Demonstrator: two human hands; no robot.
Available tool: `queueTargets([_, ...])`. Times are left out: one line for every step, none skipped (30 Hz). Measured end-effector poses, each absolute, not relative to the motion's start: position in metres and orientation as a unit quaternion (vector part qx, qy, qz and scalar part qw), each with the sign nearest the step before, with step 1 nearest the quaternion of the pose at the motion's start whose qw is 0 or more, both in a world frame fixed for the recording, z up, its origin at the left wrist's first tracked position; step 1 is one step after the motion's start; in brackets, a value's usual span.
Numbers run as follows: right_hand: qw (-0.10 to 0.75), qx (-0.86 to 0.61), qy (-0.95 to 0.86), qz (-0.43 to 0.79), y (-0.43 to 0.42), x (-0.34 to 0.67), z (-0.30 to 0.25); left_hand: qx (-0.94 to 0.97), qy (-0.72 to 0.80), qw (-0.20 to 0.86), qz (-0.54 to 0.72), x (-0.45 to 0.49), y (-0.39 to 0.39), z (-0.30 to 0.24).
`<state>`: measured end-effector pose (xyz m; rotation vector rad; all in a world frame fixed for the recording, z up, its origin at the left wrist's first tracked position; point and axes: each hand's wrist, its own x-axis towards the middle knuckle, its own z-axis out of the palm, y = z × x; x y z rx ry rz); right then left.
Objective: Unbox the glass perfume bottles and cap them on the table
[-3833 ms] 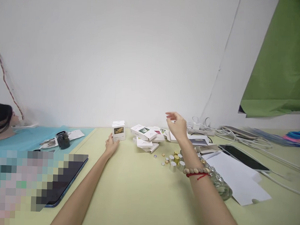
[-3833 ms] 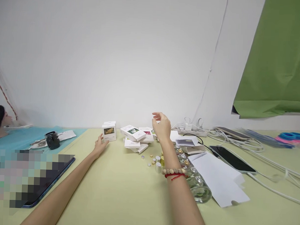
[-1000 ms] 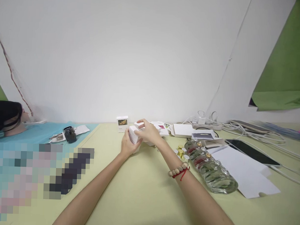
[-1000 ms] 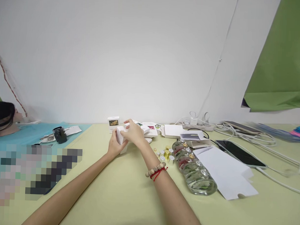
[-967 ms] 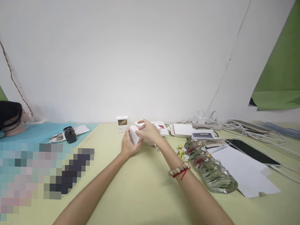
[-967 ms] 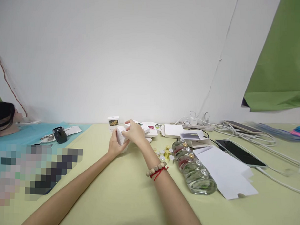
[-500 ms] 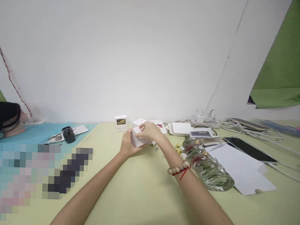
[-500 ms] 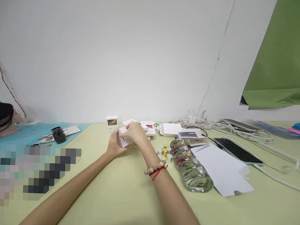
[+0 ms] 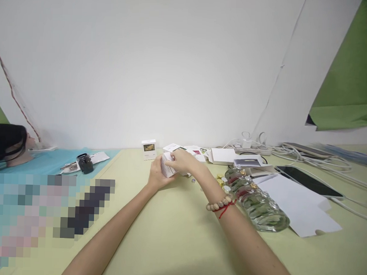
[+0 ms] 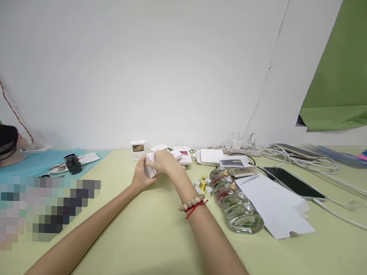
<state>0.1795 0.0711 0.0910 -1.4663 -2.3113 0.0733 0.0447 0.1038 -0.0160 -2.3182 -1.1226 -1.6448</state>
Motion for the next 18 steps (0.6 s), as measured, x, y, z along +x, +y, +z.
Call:
queueTargets([0.203,-0.520,-0.829,0.035,0.072,0.181,0.091,-0.759,-0.366,0.042,-0.536,0.045,0.104,-0.016])
queueTargets([0.208,-0.519,-0.828,0.049,0.074,0.183,0.091,-0.759,-0.366,0.040,-0.536,0.045,0.104,-0.015])
queueTargets([0.213,-0.518,-0.826,0.070,0.075,0.185,0.091,-0.758,-0.367,0.039,-0.538,0.045,0.104,-0.015])
queueTargets([0.216,-0.517,-0.822,0.099,0.076,0.187,0.091,-0.756,-0.368,0.037,-0.540,0.045,0.104,-0.015])
queueTargets([0.214,-0.516,-0.819,0.132,0.076,0.189,0.091,-0.754,-0.370,0.035,-0.542,0.045,0.104,-0.014])
queueTargets([0.209,-0.512,-0.816,0.166,0.077,0.190,0.092,-0.753,-0.370,0.032,-0.544,0.045,0.104,-0.014])
queueTargets([0.204,-0.506,-0.815,0.192,0.077,0.192,0.093,-0.752,-0.371,0.029,-0.545,0.045,0.104,-0.014])
queueTargets([0.205,-0.499,-0.817,0.204,0.077,0.194,0.094,-0.751,-0.371,0.026,-0.546,0.045,0.105,-0.015])
queueTargets([0.212,-0.491,-0.822,0.197,0.077,0.196,0.095,-0.749,-0.373,0.022,-0.547,0.044,0.105,-0.015])
queueTargets([0.226,-0.483,-0.828,0.174,0.077,0.197,0.096,-0.746,-0.376,0.019,-0.549,0.044,0.105,-0.015])
queueTargets([0.240,-0.476,-0.834,0.142,0.077,0.199,0.097,-0.742,-0.381,0.016,-0.551,0.044,0.106,-0.015])
queueTargets([0.253,-0.471,-0.838,0.107,0.077,0.200,0.098,-0.738,-0.386,0.013,-0.553,0.043,0.106,-0.015])
queueTargets([0.260,-0.467,-0.842,0.076,0.077,0.201,0.099,-0.733,-0.392,0.011,-0.556,0.043,0.107,-0.016])
queueTargets([0.261,-0.464,-0.845,0.053,0.077,0.202,0.100,-0.729,-0.396,0.009,-0.558,0.043,0.107,-0.016])
queueTargets([0.258,-0.464,-0.846,0.038,0.077,0.202,0.100,-0.725,-0.399,0.006,-0.561,0.042,0.108,-0.016])
queueTargets([0.255,-0.465,-0.847,0.027,0.077,0.202,0.100,-0.723,-0.400,0.003,-0.563,0.042,0.109,-0.016])
queueTargets([0.251,-0.467,-0.848,0.018,0.077,0.201,0.100,-0.722,-0.400,-0.002,-0.565,0.042,0.109,-0.016])
queueTargets([0.246,-0.470,-0.848,0.014,0.076,0.200,0.099,-0.721,-0.399,-0.007,-0.566,0.042,0.110,-0.017])
